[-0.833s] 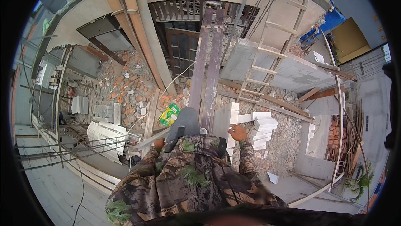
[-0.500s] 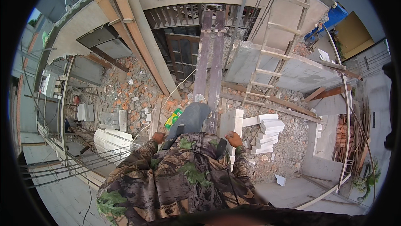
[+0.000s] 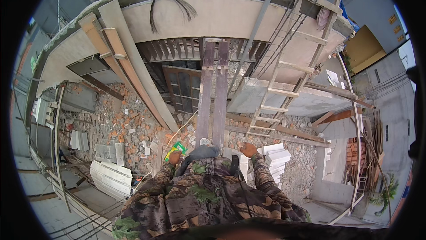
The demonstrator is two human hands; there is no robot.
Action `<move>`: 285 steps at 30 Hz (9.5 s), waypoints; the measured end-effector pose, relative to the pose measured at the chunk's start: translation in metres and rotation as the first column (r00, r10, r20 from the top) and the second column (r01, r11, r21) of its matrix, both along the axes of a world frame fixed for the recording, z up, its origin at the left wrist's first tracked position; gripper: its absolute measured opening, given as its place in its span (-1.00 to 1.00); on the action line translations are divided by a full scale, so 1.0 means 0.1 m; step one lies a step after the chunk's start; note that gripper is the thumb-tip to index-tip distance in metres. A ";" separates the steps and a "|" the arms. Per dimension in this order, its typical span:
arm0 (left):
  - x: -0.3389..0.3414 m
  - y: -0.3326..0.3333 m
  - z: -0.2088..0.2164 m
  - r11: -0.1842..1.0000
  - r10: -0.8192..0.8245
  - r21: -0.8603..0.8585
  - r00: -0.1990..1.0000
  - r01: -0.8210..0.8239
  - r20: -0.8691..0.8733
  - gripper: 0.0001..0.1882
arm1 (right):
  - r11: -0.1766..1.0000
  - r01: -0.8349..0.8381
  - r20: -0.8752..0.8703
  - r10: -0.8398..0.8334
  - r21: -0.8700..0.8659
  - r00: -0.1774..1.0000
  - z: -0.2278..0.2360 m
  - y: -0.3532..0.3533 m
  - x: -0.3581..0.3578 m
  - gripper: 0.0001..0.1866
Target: The person positions a metal beam against a ceiling structure and secures it using a hammer and nails. They also handle a bundle of wire and a bucket of tools while working on the scaffolding.
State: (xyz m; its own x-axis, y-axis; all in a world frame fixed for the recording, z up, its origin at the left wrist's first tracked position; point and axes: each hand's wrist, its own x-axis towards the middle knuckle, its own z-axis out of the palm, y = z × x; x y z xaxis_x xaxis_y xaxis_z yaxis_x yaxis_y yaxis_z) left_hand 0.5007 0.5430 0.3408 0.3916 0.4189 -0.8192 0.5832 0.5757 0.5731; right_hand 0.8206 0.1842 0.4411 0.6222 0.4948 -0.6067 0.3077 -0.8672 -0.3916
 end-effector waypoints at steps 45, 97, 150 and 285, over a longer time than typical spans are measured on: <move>3.00 0.17 0.74 0.362 0.896 -0.044 0.360 -0.931 -0.259 -0.59 | -0.051 0.492 -0.493 -0.007 0.869 0.870 3.15 9.37 4.84 -0.58; 7.17 5.81 2.86 0.649 0.376 0.453 0.775 -0.612 0.508 -0.42 | 0.430 -0.355 0.395 -0.003 0.830 0.919 1.93 8.75 5.11 -0.80; 7.20 5.82 3.22 0.731 0.371 0.325 0.749 -0.600 0.548 -0.79 | 0.428 -0.443 0.350 0.281 0.788 0.894 2.17 8.67 5.28 -0.87; 3.47 -0.40 2.14 -0.700 -0.714 -0.487 -0.488 0.522 0.503 -0.41 | -0.692 0.041 0.140 0.088 0.721 -0.986 1.85 6.35 0.19 -0.76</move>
State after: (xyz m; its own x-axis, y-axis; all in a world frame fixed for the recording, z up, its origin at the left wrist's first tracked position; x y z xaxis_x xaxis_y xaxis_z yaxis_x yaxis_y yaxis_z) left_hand 0.8475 0.5034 0.5552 -0.5459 -0.5927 -0.5922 0.4168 -0.8052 0.4218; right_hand 0.8397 0.8188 0.6261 -0.6905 -0.7226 0.0321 -0.4018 0.3462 -0.8478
